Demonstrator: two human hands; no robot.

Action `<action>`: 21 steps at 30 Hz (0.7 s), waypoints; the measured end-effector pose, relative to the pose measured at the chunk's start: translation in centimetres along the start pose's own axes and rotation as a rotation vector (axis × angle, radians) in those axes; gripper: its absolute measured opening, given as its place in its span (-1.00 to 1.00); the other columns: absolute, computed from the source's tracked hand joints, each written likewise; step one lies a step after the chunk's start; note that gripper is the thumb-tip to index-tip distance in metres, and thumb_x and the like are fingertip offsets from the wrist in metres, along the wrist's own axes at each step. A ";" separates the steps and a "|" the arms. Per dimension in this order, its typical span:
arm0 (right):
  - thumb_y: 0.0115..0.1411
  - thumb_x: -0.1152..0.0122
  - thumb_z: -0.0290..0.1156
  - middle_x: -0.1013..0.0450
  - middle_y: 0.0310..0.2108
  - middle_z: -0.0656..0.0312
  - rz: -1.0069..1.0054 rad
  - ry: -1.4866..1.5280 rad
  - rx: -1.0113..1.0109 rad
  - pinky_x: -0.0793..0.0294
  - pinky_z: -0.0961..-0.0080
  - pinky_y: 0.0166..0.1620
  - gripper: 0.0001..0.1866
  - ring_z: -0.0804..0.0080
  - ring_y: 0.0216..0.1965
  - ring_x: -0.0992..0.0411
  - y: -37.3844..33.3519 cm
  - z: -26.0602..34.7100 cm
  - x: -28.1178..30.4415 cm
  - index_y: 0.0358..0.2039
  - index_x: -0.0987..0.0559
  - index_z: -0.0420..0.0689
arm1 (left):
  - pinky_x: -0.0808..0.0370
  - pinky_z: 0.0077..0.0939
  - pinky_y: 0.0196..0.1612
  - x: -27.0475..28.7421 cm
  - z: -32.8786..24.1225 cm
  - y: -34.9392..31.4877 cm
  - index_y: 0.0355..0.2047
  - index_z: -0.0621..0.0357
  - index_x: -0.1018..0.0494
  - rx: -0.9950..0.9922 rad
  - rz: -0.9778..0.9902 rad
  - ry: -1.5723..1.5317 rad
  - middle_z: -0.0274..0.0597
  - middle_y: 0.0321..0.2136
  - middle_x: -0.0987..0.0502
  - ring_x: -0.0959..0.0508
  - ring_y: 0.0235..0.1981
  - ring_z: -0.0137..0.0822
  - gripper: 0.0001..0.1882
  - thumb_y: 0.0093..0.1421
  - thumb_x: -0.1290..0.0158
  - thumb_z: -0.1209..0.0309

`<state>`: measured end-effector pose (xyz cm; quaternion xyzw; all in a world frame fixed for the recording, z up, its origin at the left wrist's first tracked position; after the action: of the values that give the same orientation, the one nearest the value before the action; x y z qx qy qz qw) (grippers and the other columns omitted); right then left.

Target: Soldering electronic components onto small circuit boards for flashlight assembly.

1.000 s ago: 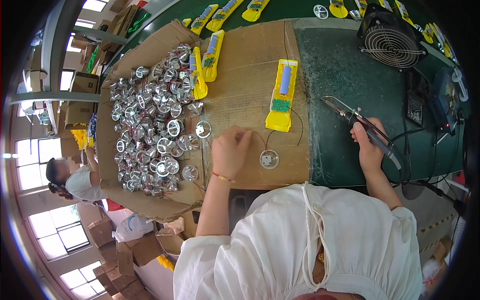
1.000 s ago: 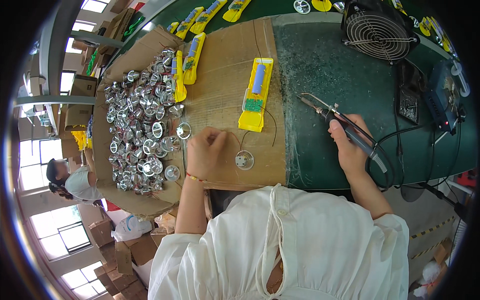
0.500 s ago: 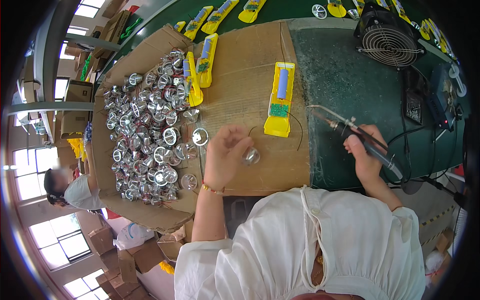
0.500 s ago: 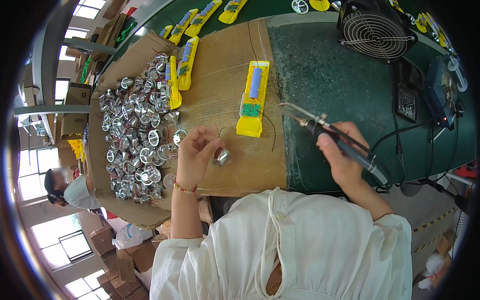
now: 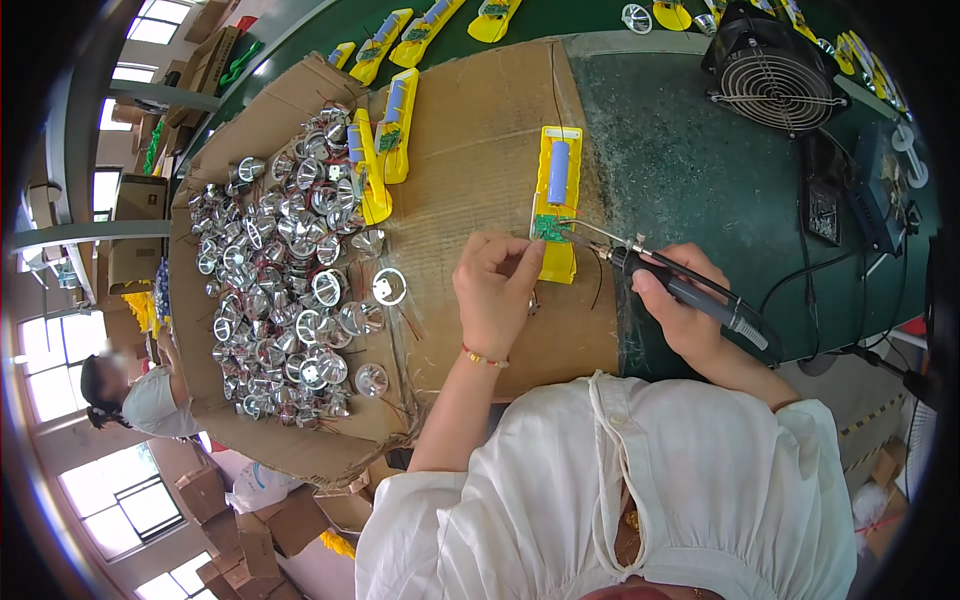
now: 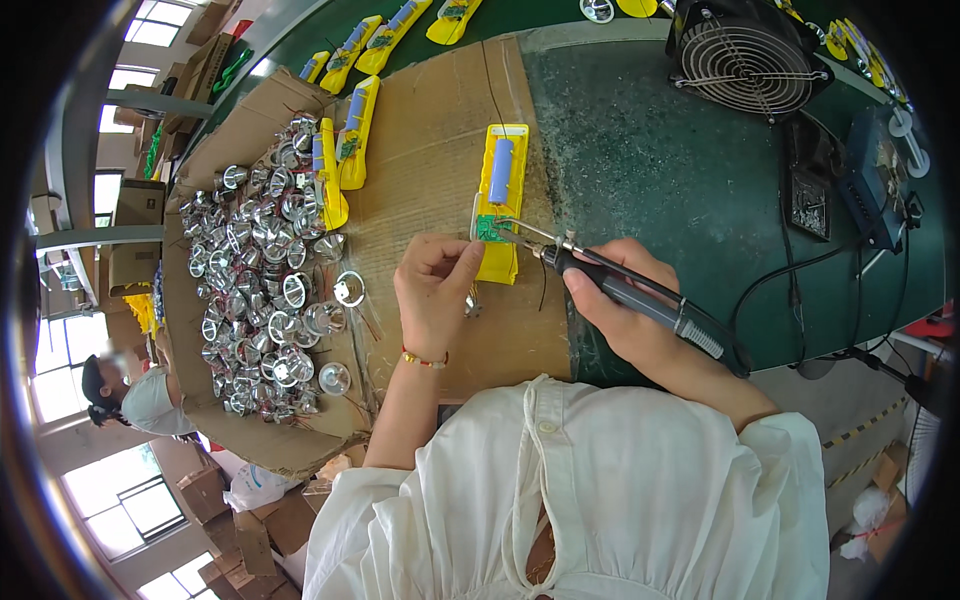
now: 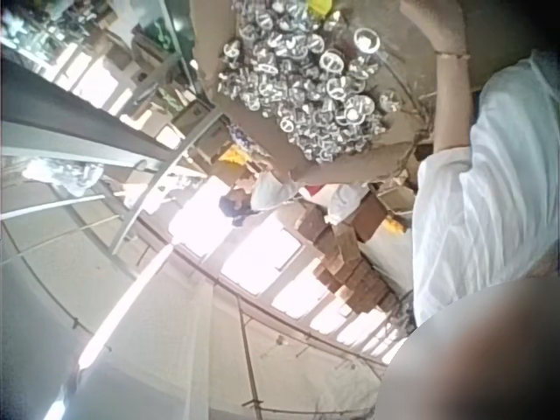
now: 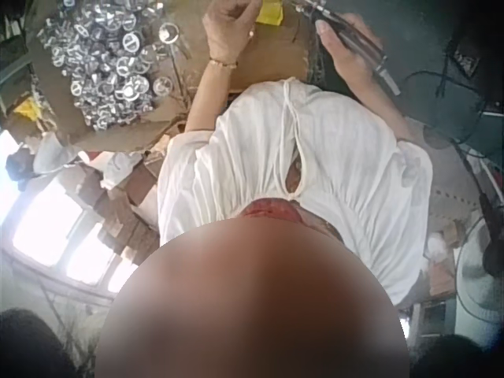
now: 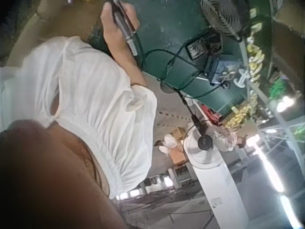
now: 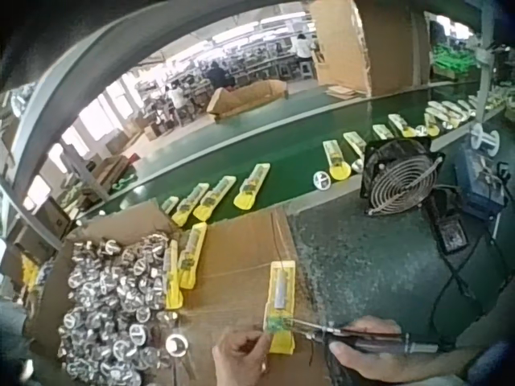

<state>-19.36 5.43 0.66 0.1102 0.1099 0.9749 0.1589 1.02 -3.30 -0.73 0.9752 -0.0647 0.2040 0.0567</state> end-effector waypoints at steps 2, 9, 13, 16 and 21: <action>0.06 -0.30 -0.45 -0.47 -0.59 0.25 -0.005 0.010 -0.003 -0.37 0.66 -0.50 -0.82 0.64 -0.57 -0.42 0.0 -0.2 -0.2 -0.37 -0.52 -0.25 | -0.44 -0.62 -0.69 -0.3 0.3 -0.1 -0.49 0.35 -0.52 0.033 0.018 -0.032 -0.20 -0.42 -0.46 -0.51 -0.63 -0.47 -0.90 0.09 -0.17 0.53; 0.09 -0.29 -0.46 -0.48 -0.56 0.27 0.007 0.106 -0.119 -0.36 0.69 -0.49 -0.83 0.68 -0.55 -0.40 0.0 -1.6 -1.0 -0.38 -0.50 -0.25 | -0.43 -0.62 -0.69 -0.4 0.3 0.0 -0.50 0.38 -0.49 0.109 0.022 -0.095 -0.19 -0.42 -0.45 -0.53 -0.64 -0.46 -0.90 0.09 -0.14 0.56; 0.12 -0.26 -0.46 -0.50 -0.53 0.25 -0.036 0.247 -0.250 -0.38 0.70 -0.46 -0.84 0.67 -0.52 -0.40 -0.5 -2.4 -1.1 -0.36 -0.48 -0.26 | -0.43 -0.62 -0.69 -0.4 0.2 0.1 -0.51 0.39 -0.49 0.110 0.026 -0.087 -0.20 -0.42 -0.45 -0.53 -0.64 -0.46 -0.90 0.09 -0.14 0.57; 0.14 -0.23 -0.47 -0.50 -0.52 0.23 -0.080 0.242 -0.219 -0.39 0.70 -0.43 -0.85 0.66 -0.50 -0.41 -0.6 -2.0 -0.2 -0.35 -0.47 -0.26 | -0.42 -0.61 -0.69 -0.5 0.4 0.1 -0.51 0.39 -0.49 0.128 0.026 -0.095 -0.20 -0.43 -0.45 -0.53 -0.64 -0.47 -0.90 0.09 -0.13 0.57; 0.13 -0.25 -0.46 -0.51 -0.52 0.23 -0.052 0.215 -0.211 -0.40 0.68 -0.42 -0.83 0.64 -0.49 -0.42 -1.0 -2.0 0.6 -0.34 -0.47 -0.27 | -0.42 -0.61 -0.69 -0.4 0.4 0.2 -0.52 0.38 -0.49 0.117 0.023 -0.082 -0.20 -0.43 -0.45 -0.53 -0.63 -0.47 -0.90 0.08 -0.14 0.56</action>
<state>-20.12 6.24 -1.39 -0.0149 0.0261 0.9828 0.1823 0.78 -3.52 -1.22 0.9835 -0.0661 0.1681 -0.0055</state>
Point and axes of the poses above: each hand's wrist, its own y-axis towards the middle knuckle, its own x-axis out of the back of the hand, z = x × y, the point moved 7 cm from there along y, towards the middle knuckle
